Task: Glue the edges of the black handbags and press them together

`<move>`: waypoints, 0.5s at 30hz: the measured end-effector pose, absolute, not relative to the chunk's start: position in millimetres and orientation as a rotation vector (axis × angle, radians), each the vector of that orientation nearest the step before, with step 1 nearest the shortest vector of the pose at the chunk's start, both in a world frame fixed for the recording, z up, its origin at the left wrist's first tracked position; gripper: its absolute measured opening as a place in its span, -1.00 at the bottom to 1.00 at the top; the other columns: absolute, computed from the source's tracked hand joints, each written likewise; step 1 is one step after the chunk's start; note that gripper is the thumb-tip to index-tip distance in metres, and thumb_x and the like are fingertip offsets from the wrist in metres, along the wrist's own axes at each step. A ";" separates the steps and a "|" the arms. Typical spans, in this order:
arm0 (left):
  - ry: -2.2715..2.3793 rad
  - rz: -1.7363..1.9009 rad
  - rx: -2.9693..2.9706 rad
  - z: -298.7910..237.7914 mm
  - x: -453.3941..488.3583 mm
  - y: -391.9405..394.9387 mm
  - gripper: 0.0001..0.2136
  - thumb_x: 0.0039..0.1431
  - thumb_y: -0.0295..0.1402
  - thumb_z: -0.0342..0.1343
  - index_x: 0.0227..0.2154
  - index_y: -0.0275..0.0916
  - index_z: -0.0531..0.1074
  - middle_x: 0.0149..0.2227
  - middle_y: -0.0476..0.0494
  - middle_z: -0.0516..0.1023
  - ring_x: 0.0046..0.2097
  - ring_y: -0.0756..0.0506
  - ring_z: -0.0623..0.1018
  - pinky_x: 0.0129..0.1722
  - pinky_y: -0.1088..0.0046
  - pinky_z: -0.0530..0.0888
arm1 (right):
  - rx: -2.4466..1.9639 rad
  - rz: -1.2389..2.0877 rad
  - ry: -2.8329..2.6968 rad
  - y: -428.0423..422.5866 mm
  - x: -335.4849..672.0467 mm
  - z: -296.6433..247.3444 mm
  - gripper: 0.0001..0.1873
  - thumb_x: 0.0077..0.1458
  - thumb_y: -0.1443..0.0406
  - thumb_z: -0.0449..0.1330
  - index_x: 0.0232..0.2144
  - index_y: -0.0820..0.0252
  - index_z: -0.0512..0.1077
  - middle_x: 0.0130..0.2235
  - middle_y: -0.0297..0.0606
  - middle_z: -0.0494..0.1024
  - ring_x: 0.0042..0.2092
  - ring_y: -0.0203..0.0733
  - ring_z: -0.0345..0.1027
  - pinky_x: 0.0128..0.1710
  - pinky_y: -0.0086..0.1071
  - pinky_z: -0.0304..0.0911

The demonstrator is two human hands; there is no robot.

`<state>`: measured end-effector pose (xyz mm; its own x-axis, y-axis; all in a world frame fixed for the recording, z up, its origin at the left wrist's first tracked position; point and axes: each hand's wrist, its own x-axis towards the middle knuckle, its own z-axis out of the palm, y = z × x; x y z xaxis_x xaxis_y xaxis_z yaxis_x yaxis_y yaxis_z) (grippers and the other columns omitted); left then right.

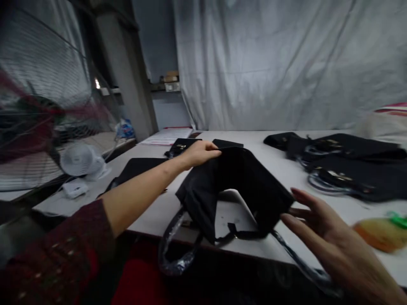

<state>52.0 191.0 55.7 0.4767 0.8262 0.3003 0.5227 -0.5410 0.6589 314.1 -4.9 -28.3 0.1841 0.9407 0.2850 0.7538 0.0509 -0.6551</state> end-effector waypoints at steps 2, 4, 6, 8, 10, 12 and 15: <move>1.043 0.927 2.077 52.4 43.0 188.8 -0.68 0.10 -0.25 0.18 -0.13 -0.34 0.49 -0.12 -0.20 0.57 -0.07 -0.12 0.52 0.02 0.33 0.40 | -1.677 0.522 -1.482 -15.2 322.9 -30.2 -0.33 0.03 -0.08 0.20 0.16 -0.25 0.12 0.14 -0.11 0.38 0.05 -0.03 0.38 -0.08 -0.32 0.39; 0.933 0.984 1.944 49.5 25.8 177.7 -0.54 0.03 -0.26 0.26 -0.01 -0.34 0.42 0.08 -0.30 0.45 0.11 -0.20 0.42 0.15 0.24 0.30 | -1.692 0.597 -1.442 -20.8 326.9 -33.4 -0.22 -0.10 -0.13 0.26 0.15 -0.19 0.16 0.13 -0.14 0.39 0.06 0.07 0.37 -0.01 -0.18 0.38; 0.873 0.975 1.821 45.0 9.4 157.1 -0.43 -0.04 -0.28 0.31 0.06 -0.31 0.36 0.19 -0.32 0.32 0.19 -0.25 0.34 0.21 0.18 0.24 | -1.751 0.606 -1.460 -25.9 330.1 -36.9 -0.16 -0.15 -0.16 0.26 0.16 -0.12 0.18 0.10 -0.15 0.42 0.03 0.10 0.38 -0.03 -0.13 0.38; 0.791 0.939 1.678 38.5 -2.1 131.9 -0.40 -0.02 -0.31 0.31 0.11 -0.27 0.31 0.21 -0.31 0.29 0.19 -0.27 0.34 0.19 0.15 0.27 | -1.788 0.642 -1.481 -30.9 331.2 -38.7 -0.19 -0.14 -0.17 0.24 0.13 -0.05 0.23 0.03 -0.16 0.48 -0.02 0.05 0.41 -0.08 -0.21 0.40; 0.730 0.931 1.506 30.7 -7.5 108.4 -0.40 0.02 -0.31 0.28 0.14 -0.25 0.26 0.20 -0.28 0.31 0.17 -0.27 0.37 0.16 0.16 0.32 | -1.808 0.704 -1.475 -35.5 325.9 -37.1 -0.25 -0.12 -0.18 0.22 0.05 0.05 0.31 -0.16 -0.17 0.55 -0.19 -0.03 0.45 -0.22 -0.31 0.41; 0.699 0.999 1.339 22.8 -6.2 90.3 -0.39 0.07 -0.29 0.24 0.18 -0.21 0.20 0.17 -0.24 0.35 0.14 -0.25 0.41 0.14 0.19 0.34 | -1.770 0.847 -1.449 -39.8 310.3 -31.9 -0.28 -0.08 -0.20 0.17 -0.01 0.13 0.34 -0.39 -0.23 0.53 -0.42 -0.14 0.39 -0.43 -0.37 0.36; 0.744 1.205 1.167 12.9 9.2 73.7 -0.42 0.15 -0.23 0.15 0.20 -0.18 0.13 0.11 -0.20 0.39 0.09 -0.23 0.45 0.13 0.16 0.34 | -1.580 1.099 -1.449 -45.9 267.7 -21.2 -0.40 0.04 -0.13 0.14 -0.04 0.14 0.34 -0.50 -0.32 0.42 -0.49 -0.22 0.29 -0.52 -0.42 0.27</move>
<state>9.2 73.7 12.9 0.2490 0.9589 0.1357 -0.3089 -0.0541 0.9496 267.7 -45.9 -21.2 0.0067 0.9928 -0.1195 0.3826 -0.1129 -0.9170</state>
